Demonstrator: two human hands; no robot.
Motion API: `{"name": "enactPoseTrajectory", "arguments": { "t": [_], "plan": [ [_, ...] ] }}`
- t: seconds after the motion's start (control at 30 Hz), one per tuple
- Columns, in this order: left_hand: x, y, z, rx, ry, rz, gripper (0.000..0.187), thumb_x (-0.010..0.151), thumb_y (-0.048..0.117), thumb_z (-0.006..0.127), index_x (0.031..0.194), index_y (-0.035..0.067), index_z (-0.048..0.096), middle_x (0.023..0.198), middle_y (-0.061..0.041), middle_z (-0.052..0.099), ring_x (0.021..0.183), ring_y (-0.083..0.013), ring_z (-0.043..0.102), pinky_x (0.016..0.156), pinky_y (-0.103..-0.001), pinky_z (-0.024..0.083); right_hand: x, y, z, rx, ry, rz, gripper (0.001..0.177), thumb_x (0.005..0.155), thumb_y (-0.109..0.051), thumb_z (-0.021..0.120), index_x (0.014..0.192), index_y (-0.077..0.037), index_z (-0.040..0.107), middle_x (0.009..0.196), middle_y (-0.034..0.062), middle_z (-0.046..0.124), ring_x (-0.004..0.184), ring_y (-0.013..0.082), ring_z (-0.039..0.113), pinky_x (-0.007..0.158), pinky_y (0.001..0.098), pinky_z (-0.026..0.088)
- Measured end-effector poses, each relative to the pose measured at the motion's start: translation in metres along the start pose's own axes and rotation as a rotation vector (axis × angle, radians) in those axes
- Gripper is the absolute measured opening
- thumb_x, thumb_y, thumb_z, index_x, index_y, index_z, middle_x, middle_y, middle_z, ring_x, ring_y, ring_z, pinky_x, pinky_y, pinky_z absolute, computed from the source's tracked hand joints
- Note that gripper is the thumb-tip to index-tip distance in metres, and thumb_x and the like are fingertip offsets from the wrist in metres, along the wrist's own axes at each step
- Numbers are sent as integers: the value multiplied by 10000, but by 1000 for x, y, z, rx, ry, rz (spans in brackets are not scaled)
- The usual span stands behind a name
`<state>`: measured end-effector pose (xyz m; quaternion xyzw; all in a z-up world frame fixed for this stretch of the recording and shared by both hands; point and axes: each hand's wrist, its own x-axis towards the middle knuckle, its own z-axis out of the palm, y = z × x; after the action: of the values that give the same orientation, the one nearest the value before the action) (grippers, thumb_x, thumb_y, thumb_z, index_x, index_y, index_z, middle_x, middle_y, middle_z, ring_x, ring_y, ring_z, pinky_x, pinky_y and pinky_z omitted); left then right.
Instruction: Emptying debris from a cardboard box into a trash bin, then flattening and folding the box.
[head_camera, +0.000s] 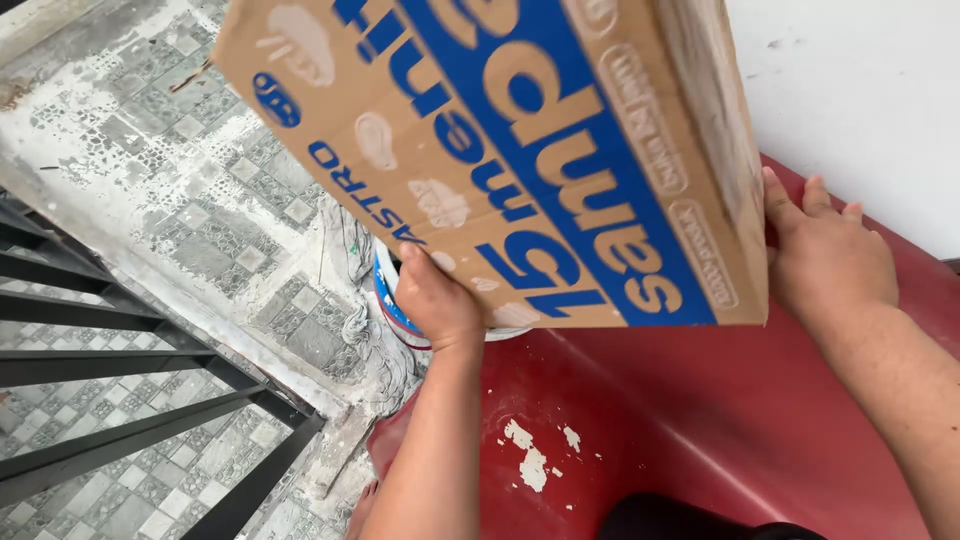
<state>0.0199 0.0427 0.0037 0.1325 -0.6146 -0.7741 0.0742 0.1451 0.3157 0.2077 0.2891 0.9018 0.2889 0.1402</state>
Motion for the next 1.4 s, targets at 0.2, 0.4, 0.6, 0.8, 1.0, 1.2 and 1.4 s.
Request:
{"name": "enactPoseTrajectory", "arguments": {
  "t": [0.2,0.4,0.6,0.8,1.0,1.2,1.4],
  "plan": [
    [-3,-3,-17,29,-4,-43,568,1108,394,334,946,-41,662,837,-77,713,765,-163,619,699,-338,497,-3,-7,-9,12,-39,21,843,913,-561,522,1666,-357,200,1671,137,287,1429,451,401,1013,514,511],
    [-3,23,-22,-135,-32,-97,615,1093,437,308,1104,-60,670,1012,-117,747,912,-197,674,824,-365,536,4,0,8,84,22,8,650,1034,-429,475,1648,-341,282,1696,146,292,1420,477,418,1067,540,472],
    [-8,11,-46,-238,-23,-158,633,1092,472,304,1236,-54,625,1159,-158,722,1039,-221,683,922,-372,539,-2,-6,-4,112,-23,36,702,991,-399,494,1643,-370,237,1679,142,260,1431,476,369,1069,558,435],
    [-15,28,-49,-529,-23,-362,622,1057,477,321,1339,-33,541,1218,-126,684,1078,-226,684,942,-387,560,-11,-9,-8,118,-88,20,789,946,-440,564,1644,-385,202,1670,142,256,1435,476,350,1091,567,418],
    [-10,11,-52,-417,-57,-288,658,1057,508,345,1333,-51,556,1222,-151,687,1089,-242,679,945,-391,550,-2,-11,-15,144,-56,36,761,973,-385,522,1653,-371,181,1667,152,249,1424,485,359,1086,560,430],
    [-33,26,-52,-525,-98,-355,647,1037,507,376,1354,-36,529,1213,-157,682,1070,-264,682,920,-408,552,-7,4,18,99,-38,13,677,1002,-201,511,1605,-356,245,1719,137,233,1473,463,354,1129,528,426],
    [-18,39,-53,-589,-80,-322,627,1039,491,353,1364,-18,524,1243,-142,672,1098,-248,674,926,-388,558,1,4,41,404,-84,194,936,915,-148,630,1725,-237,170,1658,313,268,1413,562,390,1093,552,466]
  ]
}}
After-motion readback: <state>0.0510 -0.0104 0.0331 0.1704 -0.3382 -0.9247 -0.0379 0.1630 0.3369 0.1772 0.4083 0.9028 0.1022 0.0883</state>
